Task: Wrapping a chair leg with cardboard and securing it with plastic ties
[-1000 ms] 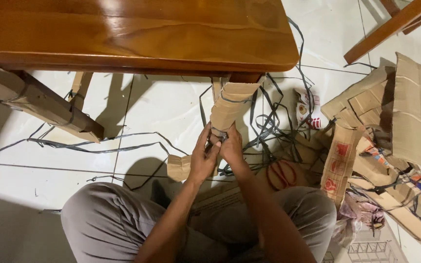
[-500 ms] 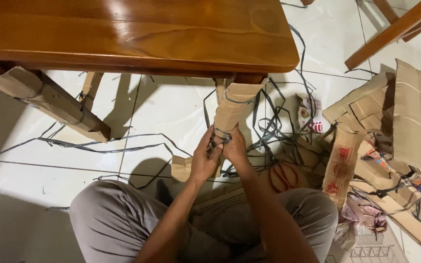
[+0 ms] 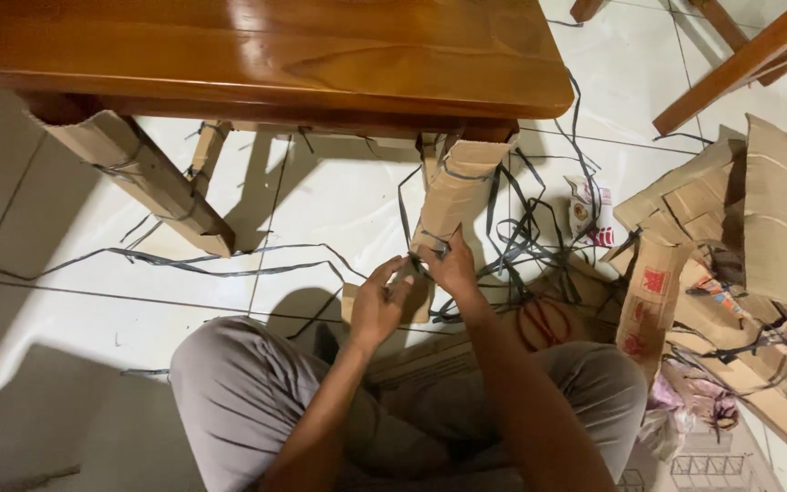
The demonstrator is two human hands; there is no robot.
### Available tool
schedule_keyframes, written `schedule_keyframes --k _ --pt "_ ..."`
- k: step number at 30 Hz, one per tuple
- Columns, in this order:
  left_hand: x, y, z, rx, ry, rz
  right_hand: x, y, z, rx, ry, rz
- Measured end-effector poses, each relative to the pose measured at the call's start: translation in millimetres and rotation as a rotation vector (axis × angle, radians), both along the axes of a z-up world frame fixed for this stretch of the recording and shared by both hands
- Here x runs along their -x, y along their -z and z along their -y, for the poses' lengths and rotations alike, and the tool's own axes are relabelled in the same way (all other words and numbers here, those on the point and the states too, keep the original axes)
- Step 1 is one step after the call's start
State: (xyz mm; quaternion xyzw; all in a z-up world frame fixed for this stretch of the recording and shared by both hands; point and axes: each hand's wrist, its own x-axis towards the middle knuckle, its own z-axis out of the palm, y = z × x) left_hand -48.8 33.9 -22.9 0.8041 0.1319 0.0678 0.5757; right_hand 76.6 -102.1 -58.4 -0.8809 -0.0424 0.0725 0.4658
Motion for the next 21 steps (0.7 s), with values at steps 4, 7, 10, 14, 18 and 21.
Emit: schedule_keyframes --k 4,7,10,14,18,21 --pt "11 28 -3 0.052 -0.036 -0.142 -11 21 4 0.050 -0.002 -0.046" --pt "23 17 3 0.080 -0.035 -0.150 -9 16 5 0.097 -0.025 -0.075" --pt "29 16 5 0.059 -0.025 -0.198 -17 27 6 0.121 -0.038 -0.104" --pt "37 18 6 0.029 -0.065 -0.258 -22 40 11 0.156 -0.040 -0.130" --pt "48 4 6 0.024 -0.097 -0.226 -14 14 11 0.140 -0.077 -0.140" --pt "53 14 7 0.046 -0.129 -0.184 -24 26 13 0.185 -0.057 -0.171"
